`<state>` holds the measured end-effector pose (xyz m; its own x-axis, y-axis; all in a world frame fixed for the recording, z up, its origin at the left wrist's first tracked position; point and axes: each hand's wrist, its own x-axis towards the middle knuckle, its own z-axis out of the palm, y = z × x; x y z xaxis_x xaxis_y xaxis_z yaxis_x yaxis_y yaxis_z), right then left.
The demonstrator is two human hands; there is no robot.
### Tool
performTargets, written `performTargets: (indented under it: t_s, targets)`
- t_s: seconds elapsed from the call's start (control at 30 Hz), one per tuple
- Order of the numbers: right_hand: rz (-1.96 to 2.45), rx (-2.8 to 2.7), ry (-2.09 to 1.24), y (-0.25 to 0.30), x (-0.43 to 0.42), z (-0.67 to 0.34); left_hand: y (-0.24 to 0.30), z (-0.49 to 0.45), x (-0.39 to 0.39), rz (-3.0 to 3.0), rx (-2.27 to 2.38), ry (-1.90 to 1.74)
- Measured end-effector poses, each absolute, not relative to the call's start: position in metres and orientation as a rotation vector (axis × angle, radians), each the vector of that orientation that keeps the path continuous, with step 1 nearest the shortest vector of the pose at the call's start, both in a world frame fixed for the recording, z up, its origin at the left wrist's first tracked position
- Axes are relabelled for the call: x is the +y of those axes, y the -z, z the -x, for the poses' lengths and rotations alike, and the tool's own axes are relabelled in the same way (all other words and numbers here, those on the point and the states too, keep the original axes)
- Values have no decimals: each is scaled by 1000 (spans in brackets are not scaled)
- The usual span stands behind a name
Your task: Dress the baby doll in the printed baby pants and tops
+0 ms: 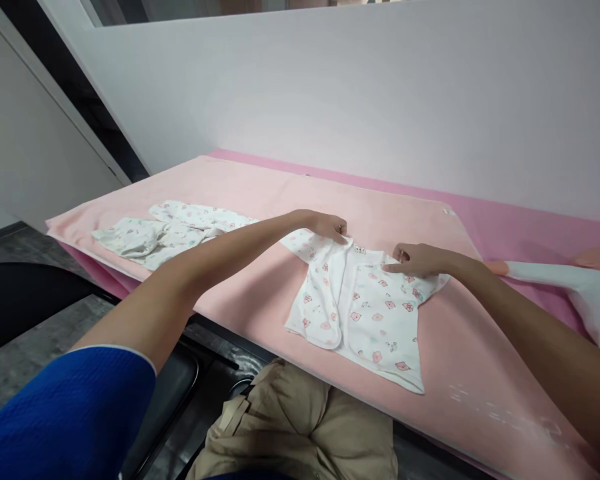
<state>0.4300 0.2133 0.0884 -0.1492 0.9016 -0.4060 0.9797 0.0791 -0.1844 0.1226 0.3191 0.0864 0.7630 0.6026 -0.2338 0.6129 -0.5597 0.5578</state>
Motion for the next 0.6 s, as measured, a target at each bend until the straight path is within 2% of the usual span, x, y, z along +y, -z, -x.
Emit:
performTargets:
  t_s: [0.2, 0.4, 0.47, 0.6]
  targets:
    - [-1877, 2535, 623, -122, 192, -427, -109, -115, 306, -2320, 872, -187]
    - [-1960, 2861, 651, -185, 138, -395, -183, -97, 269, -2401, 765, -315]
    - [-2031, 2936, 446, -212, 121, -384, -213, -89, 253, -2414, 745, -428]
    - [-2071, 3039, -174, -267, 94, -369, -261, -73, 227, -2346, 778, -745]
